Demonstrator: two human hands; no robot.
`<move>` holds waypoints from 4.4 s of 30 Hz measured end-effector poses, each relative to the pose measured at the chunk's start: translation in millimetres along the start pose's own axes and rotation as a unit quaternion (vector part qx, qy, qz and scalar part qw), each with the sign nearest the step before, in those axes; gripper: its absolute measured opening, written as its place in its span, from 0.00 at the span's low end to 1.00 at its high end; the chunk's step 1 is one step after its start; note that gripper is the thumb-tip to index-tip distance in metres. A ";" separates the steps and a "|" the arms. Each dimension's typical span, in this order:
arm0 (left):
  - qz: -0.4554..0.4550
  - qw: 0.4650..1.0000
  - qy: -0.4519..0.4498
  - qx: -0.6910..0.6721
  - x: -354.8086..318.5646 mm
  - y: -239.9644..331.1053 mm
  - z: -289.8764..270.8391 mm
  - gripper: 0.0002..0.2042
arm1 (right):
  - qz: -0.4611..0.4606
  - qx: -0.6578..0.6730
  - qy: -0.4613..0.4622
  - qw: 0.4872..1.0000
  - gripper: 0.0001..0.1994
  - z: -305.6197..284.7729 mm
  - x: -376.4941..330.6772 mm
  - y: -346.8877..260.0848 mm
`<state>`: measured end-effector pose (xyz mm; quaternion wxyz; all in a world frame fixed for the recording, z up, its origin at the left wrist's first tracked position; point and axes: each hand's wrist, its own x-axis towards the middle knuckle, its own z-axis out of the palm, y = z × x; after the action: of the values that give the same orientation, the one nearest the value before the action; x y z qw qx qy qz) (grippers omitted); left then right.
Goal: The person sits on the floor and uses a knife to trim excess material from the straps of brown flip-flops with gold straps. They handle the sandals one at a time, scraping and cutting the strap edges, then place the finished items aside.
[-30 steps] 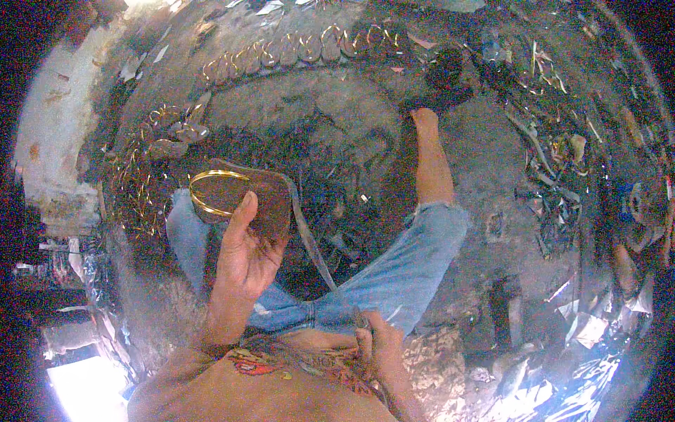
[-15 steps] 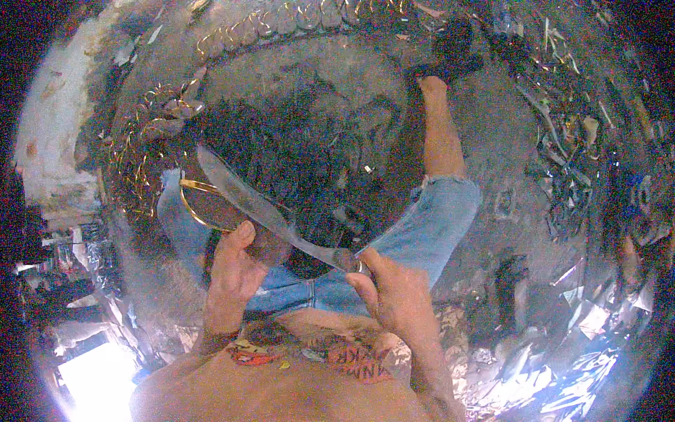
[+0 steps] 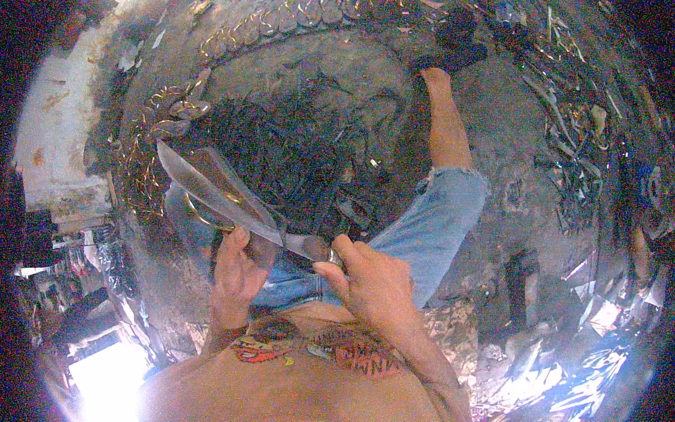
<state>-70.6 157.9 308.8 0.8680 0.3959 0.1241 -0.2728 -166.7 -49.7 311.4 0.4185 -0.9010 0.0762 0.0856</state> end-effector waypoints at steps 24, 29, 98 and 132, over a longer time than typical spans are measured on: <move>-0.013 0.993 0.100 0.059 -28.5 -4.9 -8.4 0.15 | 0.037 0.093 -0.138 0.985 0.17 34.6 -33.0 37.7; -0.040 0.989 0.094 0.106 -30.7 0.9 -18.2 0.23 | 0.030 0.140 -0.151 0.978 0.18 47.3 21.1 10.5; 0.029 0.931 0.227 0.286 245.5 52.8 -350.6 0.16 | -0.094 0.134 0.616 0.771 0.22 -263.1 153.3 238.9; 0.436 0.468 -0.149 0.754 449.4 29.2 -32.6 0.35 | -0.094 0.000 0.563 0.821 0.19 -212.6 248.4 294.7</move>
<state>314.7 29.6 111.6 0.2453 0.8535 -0.4492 0.0981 32.9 -417.2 173.8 0.3088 -0.7951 0.2136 -0.4763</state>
